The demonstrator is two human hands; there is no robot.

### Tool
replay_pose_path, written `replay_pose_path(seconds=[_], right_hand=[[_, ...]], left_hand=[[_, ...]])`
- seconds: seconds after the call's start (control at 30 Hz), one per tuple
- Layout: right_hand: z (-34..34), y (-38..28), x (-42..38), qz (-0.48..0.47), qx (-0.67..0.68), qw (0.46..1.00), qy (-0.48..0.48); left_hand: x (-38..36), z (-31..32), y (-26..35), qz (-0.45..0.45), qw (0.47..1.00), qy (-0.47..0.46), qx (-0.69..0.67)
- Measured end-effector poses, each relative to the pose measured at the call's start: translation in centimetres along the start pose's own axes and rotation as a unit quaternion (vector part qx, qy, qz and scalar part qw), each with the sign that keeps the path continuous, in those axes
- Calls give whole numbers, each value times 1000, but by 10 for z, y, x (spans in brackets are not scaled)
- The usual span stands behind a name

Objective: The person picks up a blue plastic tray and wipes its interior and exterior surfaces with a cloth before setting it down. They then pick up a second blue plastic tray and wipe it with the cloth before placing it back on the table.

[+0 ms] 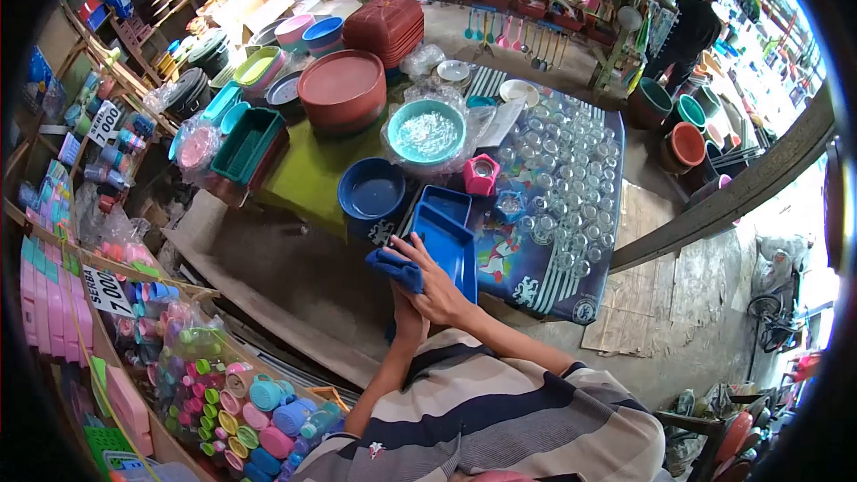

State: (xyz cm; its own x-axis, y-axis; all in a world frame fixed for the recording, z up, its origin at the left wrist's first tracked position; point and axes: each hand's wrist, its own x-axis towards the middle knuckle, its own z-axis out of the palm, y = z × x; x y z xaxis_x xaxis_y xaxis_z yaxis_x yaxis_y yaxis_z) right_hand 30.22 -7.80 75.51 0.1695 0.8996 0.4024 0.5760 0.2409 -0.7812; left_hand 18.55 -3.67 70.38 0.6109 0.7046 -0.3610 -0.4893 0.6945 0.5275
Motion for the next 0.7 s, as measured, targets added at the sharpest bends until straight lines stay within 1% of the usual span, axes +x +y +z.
replay_pose_path(seconds=[0.03,0.07,0.13,0.17,0.2,0.23,0.27,0.33,0.37,0.4,0.43,0.47,0.5,0.53,0.6,0.63,0.67,0.7], right_hand=[[1,1,-2,10,8,1000,-14],[2,3,-3,20,17,999,-27],[4,0,-11,10,10,999,-38],[3,-4,-16,2,-5,996,-87],[1,-10,-21,-7,-20,990,-137],[1,-15,-25,-31,-77,982,-170],[1,-17,-30,-30,-74,982,-171],[-3,-21,-38,-31,-56,976,-208],[-8,-21,-41,-48,-89,968,-228],[-9,-22,-42,-48,-84,968,-233],[-10,-22,-43,-47,-99,969,-222],[-10,-22,-44,-46,-114,970,-211],[-8,-22,-42,-36,-134,970,-199],[-8,-22,-40,-37,-129,969,-208],[-7,-23,-41,-39,-180,960,-211],[-5,-20,-47,-63,-176,961,-204],[-9,-20,-53,-61,-166,961,-210],[-17,-19,-57,-94,-168,953,-234]], left_hand=[[4,-2,8,-11,1000,-6,-6],[-1,0,-5,-21,1000,-13,-12],[-14,-10,9,-41,999,-20,-21],[1,-11,21,-50,998,-22,-25],[1,-8,17,-59,998,-24,-30],[-4,-14,21,-67,997,-25,-35],[-3,-17,28,-77,996,-24,-40],[-12,-23,43,-93,994,-22,-50],[1,-19,44,-101,993,-19,-56],[-4,-22,43,-108,992,-14,-64],[-20,-35,31,109,965,-183,149],[-21,-43,28,110,967,-174,147],[-19,-43,30,70,978,-151,128],[-12,-39,35,31,986,-128,107],[5,-32,47,-46,994,-80,62],[11,-31,54,-87,994,-54,40],[14,-31,59,-129,991,-29,19],[12,-24,66,-130,991,-20,18]])
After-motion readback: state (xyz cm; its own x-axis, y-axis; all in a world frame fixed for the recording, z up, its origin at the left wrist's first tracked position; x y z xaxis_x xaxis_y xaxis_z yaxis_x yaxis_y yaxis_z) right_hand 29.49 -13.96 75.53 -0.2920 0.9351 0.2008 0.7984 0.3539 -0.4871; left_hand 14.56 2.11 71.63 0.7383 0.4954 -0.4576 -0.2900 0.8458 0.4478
